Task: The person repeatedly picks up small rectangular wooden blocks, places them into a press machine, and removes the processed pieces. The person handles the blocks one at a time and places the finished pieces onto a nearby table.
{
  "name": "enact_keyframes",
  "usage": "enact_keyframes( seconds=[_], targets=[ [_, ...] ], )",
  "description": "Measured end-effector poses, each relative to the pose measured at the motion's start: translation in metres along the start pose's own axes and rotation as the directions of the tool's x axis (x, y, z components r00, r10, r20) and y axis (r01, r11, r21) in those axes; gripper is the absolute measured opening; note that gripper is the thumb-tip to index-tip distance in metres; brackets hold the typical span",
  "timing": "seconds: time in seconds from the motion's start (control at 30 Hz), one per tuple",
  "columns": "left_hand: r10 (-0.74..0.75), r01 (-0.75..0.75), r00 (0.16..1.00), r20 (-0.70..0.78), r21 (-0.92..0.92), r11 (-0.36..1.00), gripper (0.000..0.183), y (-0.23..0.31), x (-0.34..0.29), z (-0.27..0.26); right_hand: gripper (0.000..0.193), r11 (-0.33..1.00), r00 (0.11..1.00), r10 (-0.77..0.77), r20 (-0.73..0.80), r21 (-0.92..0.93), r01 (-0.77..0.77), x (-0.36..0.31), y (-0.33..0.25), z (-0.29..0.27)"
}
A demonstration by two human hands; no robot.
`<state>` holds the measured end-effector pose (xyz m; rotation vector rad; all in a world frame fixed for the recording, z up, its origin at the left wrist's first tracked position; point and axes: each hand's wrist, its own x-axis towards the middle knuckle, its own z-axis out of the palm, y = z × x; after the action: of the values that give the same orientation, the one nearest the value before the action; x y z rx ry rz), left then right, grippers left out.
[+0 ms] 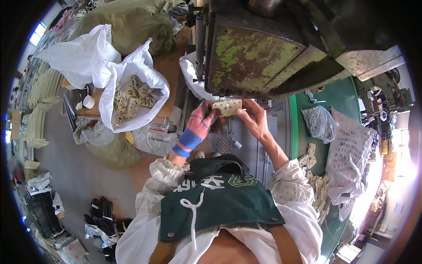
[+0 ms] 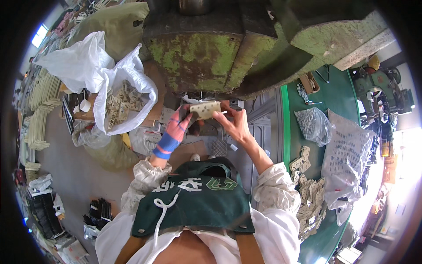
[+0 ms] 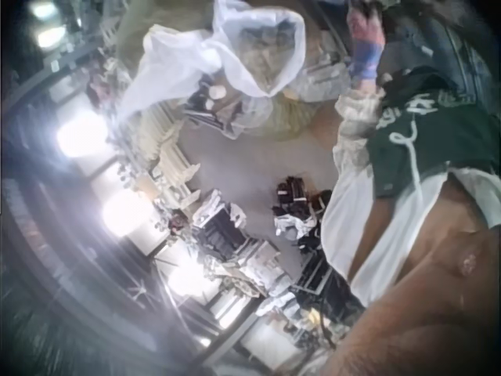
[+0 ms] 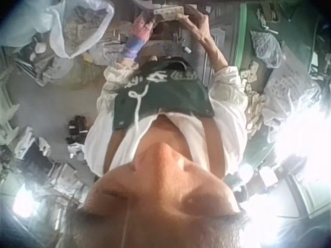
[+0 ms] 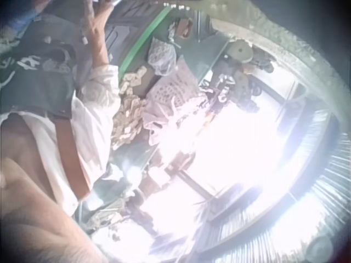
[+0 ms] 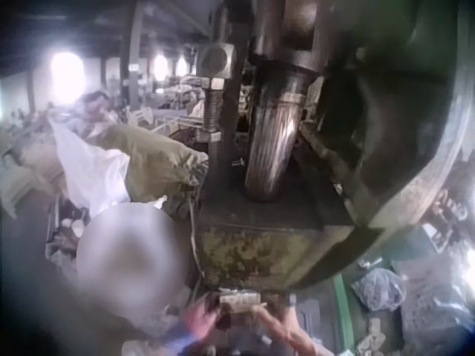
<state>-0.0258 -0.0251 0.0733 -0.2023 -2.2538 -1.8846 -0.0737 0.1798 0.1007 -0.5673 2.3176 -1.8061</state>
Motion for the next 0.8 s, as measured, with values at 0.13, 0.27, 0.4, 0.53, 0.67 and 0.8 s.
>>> enact_keyframes(
  seconds=[0.13,0.27,0.4,0.53,0.67,0.8],
  targets=[
    [0.097,-0.045,0.984,-0.152,0.315,0.948,0.021,0.017,0.015,0.01,0.034,0.972,0.99,0.14,-0.021,0.193,-0.134,0.019,0.008,0.002],
    [0.02,0.045,0.986,-0.164,0.382,0.923,0.031,0.009,0.009,0.011,0.033,0.954,0.979,0.201,0.044,0.217,-0.206,0.023,0.003,-0.003],
    [0.174,-0.077,0.959,-0.225,0.383,0.921,0.036,-0.014,0.011,0.017,0.031,0.927,0.949,0.312,0.042,0.205,-0.314,0.027,-0.001,0.0],
    [-0.021,0.049,0.989,-0.147,0.191,0.98,0.029,-0.017,0.001,0.01,0.03,0.917,0.941,0.307,0.139,0.22,-0.332,0.023,0.011,-0.002],
    [-0.478,0.476,0.876,0.073,-0.297,0.828,0.029,-0.015,0.007,0.007,0.033,0.974,0.969,0.221,0.111,-0.063,-0.215,0.064,0.111,-0.031],
    [-0.483,0.497,0.861,0.161,-0.474,0.727,0.037,-0.02,0.018,0.01,0.053,0.54,0.978,-0.173,0.118,-0.819,0.194,0.112,0.268,0.003]
  ],
)
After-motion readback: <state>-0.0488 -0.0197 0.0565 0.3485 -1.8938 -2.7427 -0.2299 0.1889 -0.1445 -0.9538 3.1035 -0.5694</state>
